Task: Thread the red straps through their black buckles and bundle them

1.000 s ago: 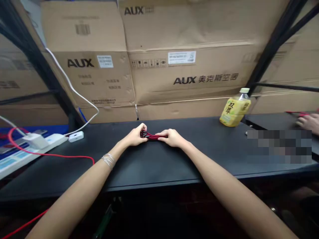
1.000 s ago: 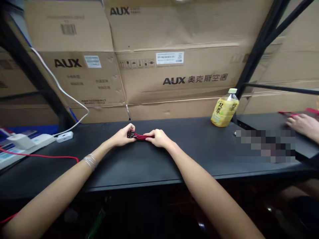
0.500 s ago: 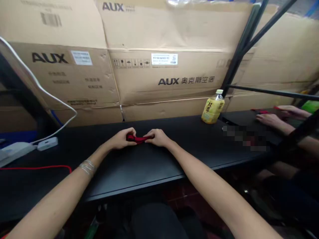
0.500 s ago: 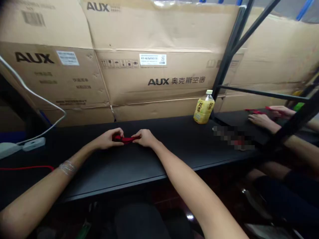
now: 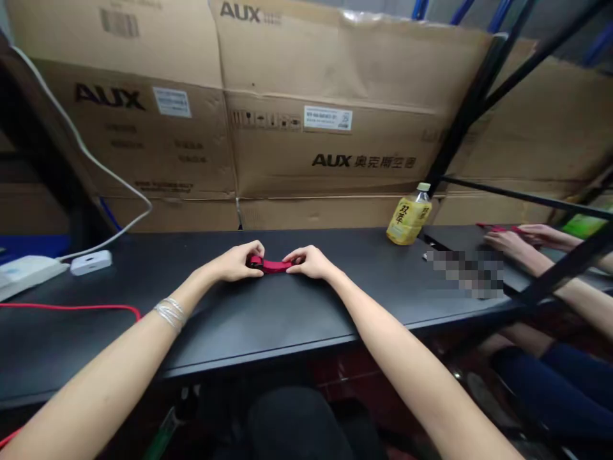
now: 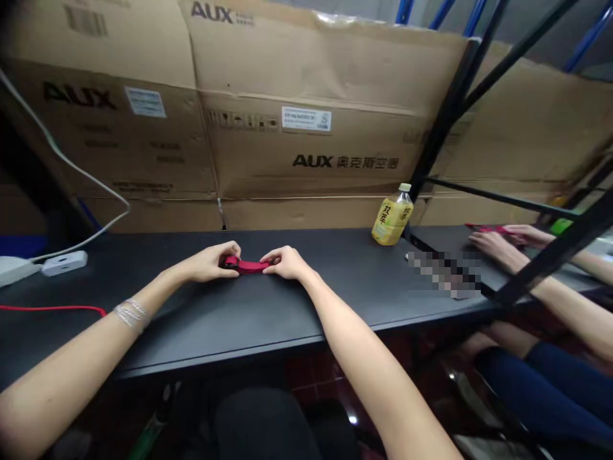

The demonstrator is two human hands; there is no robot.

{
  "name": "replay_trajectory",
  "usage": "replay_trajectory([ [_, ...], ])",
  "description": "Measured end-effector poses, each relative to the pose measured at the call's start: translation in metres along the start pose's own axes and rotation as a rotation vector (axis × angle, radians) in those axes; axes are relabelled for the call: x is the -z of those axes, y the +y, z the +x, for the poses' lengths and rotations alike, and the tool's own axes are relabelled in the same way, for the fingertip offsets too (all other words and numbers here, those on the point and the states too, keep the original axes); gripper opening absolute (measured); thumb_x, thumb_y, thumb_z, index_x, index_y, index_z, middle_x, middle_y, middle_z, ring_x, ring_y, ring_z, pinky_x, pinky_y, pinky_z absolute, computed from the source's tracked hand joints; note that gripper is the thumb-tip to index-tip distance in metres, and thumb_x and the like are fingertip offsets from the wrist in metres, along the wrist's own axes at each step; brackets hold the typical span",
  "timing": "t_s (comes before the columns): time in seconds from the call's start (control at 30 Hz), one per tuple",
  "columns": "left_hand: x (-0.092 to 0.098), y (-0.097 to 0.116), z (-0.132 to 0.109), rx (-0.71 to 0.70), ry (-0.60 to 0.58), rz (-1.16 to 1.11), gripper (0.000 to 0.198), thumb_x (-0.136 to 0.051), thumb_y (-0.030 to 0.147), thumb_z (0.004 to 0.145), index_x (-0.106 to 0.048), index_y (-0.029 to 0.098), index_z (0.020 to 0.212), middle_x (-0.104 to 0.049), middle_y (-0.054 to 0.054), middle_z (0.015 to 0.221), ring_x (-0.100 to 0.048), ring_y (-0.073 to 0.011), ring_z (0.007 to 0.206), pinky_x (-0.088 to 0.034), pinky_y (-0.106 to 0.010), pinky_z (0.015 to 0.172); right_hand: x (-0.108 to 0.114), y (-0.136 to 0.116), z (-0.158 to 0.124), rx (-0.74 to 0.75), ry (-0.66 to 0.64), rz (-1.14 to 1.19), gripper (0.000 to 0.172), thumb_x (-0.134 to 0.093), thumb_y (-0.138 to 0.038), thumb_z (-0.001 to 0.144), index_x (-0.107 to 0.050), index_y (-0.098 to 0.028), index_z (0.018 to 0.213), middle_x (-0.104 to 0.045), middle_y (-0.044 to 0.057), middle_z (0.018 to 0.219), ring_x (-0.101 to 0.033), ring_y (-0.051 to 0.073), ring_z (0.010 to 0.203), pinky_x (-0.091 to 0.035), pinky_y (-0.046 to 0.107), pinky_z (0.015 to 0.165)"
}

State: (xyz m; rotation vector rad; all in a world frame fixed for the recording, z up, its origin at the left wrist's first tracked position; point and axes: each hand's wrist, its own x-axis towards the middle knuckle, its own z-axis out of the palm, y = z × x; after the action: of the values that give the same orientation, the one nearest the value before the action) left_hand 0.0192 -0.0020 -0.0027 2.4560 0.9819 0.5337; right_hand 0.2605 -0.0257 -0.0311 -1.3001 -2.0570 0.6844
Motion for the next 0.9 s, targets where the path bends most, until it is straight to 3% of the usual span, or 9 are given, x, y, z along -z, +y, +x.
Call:
replay_trajectory([
  [0.43, 0.002, 0.009, -0.003, 0.061, -0.024, 0.028, 0.040, -0.061, 0.028, 0.058, -0.044, 0.021, 0.093, -0.057, 0.002, 0.080, -0.050, -0.0143, 0.068, -0.036, -0.024, 0.062, 0.000, -0.002, -0.001, -0.008, 0.007, 0.038, 0.031, -0.072, -0.019, 0.063, -0.070, -0.016, 0.094, -0.063, 0.001, 0.071, -0.052, 0.010, 0.063, -0.041, 0.022, 0.061],
  [0.73, -0.001, -0.002, -0.002, 0.054, -0.028, -0.080, 0.040, -0.063, 0.027, 0.059, -0.044, 0.020, 0.093, -0.057, 0.002, 0.080, -0.051, -0.0142, 0.069, -0.038, -0.025, 0.064, 0.001, -0.003, 0.000, 0.005, -0.001, 0.013, 0.030, -0.070, -0.019, 0.064, -0.069, -0.016, 0.094, -0.064, 0.001, 0.072, -0.052, 0.010, 0.063, -0.041, 0.021, 0.060],
  [0.9, 0.000, -0.003, -0.003, 0.065, -0.030, -0.119, 0.044, -0.066, 0.026, 0.058, -0.047, 0.019, 0.098, -0.058, 0.000, 0.084, -0.051, -0.0139, 0.070, -0.039, -0.025, 0.063, -0.002, 0.002, 0.002, 0.009, 0.021, -0.014, 0.039, -0.073, -0.021, 0.062, -0.067, -0.017, 0.100, -0.064, 0.002, 0.075, -0.053, 0.011, 0.065, -0.041, 0.022, 0.061],
])
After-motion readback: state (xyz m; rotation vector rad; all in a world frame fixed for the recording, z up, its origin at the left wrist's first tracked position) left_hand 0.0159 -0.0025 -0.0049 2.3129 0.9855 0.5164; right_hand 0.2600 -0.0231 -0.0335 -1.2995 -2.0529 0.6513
